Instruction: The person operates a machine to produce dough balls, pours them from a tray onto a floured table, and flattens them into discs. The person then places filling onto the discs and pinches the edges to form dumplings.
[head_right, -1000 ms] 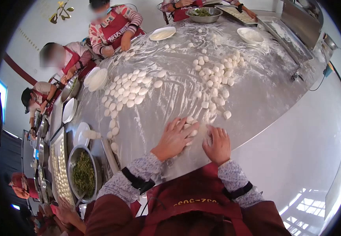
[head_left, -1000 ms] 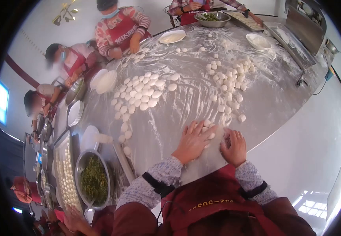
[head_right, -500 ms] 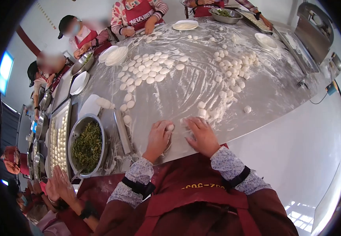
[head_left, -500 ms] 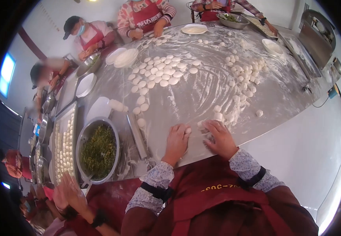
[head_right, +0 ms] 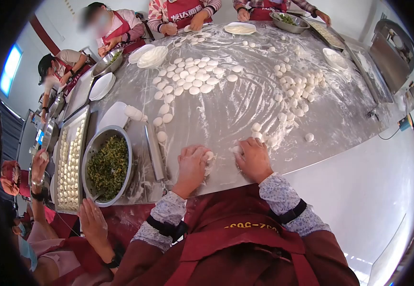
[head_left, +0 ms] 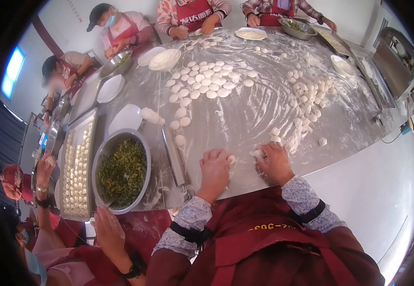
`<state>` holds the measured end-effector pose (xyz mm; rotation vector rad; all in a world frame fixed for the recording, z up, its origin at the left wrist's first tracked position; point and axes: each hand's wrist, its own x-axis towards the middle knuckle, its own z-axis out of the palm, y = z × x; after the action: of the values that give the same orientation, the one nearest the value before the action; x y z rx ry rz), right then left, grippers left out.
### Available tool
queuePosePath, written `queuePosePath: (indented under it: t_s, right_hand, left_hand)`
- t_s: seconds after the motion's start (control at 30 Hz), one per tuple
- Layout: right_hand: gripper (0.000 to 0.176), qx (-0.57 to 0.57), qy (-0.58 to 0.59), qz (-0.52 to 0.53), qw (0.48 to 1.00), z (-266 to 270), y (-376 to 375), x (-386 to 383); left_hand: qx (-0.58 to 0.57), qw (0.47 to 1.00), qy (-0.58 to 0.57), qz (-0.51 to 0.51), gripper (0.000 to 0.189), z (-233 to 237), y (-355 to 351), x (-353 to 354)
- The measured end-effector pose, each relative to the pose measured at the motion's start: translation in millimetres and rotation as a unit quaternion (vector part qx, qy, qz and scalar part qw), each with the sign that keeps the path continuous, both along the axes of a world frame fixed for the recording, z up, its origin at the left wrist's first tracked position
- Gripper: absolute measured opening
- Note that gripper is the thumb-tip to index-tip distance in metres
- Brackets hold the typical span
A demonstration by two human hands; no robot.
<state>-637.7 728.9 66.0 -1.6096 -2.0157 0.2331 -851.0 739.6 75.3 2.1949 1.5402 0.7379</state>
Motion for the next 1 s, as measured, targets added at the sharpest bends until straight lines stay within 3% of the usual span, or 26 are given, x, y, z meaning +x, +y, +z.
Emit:
queuePosePath:
  t_s: [0.07, 0.13, 0.23, 0.33, 0.37, 0.4, 0.43, 0.67, 0.73, 0.8, 0.83, 0.9, 1.0]
  right_hand:
    - [0.032, -0.001, -0.007, -0.004, 1.0, -2.0, -0.3, 1.5]
    - [0.033, -0.009, 0.01, -0.004, 1.0, -2.5, 0.5, 1.4]
    - [0.034, -0.028, 0.029, -0.007, 0.999, -1.3, -0.1, -0.3]
    - [0.034, -0.045, 0.034, -0.009, 0.998, -3.8, 0.6, -0.2]
    - [0.034, -0.047, 0.039, -0.009, 0.998, -4.9, -0.1, 0.6]
    - [0.034, -0.051, 0.037, -0.012, 0.998, -6.3, -1.8, 0.8]
    - [0.033, -0.041, 0.025, -0.006, 0.999, -7.6, -2.9, -0.4]
    - [0.032, -0.04, -0.02, 0.036, 0.998, 7.1, 0.4, -25.7]
    - [0.032, -0.039, -0.025, 0.045, 0.998, 5.4, -1.3, -24.4]
    - [0.03, 0.048, 0.002, -0.011, 0.999, 0.8, 3.9, -15.9]
    - [0.03, 0.047, 0.002, -0.011, 0.999, 5.2, 5.9, -8.5]
    - [0.026, 0.027, 0.205, -0.068, 0.976, 20.6, 5.0, 10.5]
    - [0.025, 0.009, 0.243, -0.114, 0.963, 31.6, -2.9, 32.3]
  left_hand:
    - [-0.015, 0.999, 0.026, 0.014, 0.028, 1.3, 4.7, 1.2]
    - [0.108, 0.988, 0.049, 0.1, 0.043, 8.4, 19.5, 7.3]
    - [0.165, 0.981, -0.007, 0.101, 0.052, 49.4, 38.7, 25.3]
    - [0.198, 0.976, 0.019, 0.094, 0.055, 53.6, 52.2, 46.0]
    - [0.195, 0.976, 0.016, 0.091, 0.055, 31.4, 51.0, 48.0]
    - [0.139, 0.984, 0.091, 0.06, 0.054, -8.6, 46.6, 47.8]
    - [0.083, 0.982, 0.165, 0.029, 0.053, -15.7, 42.0, 48.6]
    - [0.142, 0.98, 0.136, 0.023, 0.051, -32.8, 52.6, 33.1]
    - [0.077, 0.98, 0.172, 0.059, 0.054, -25.9, 49.9, 26.9]
    - [0.1, 0.981, 0.146, 0.077, 0.054, -11.7, 49.7, 28.8]
    - [0.122, 0.981, 0.121, 0.093, 0.055, 0.9, 49.7, 30.0]
    - [0.149, 0.982, 0.091, 0.072, 0.055, 36.5, 51.4, 45.0]
    - [0.195, 0.98, 0.043, 0.014, 0.055, 49.8, 47.1, 76.2]
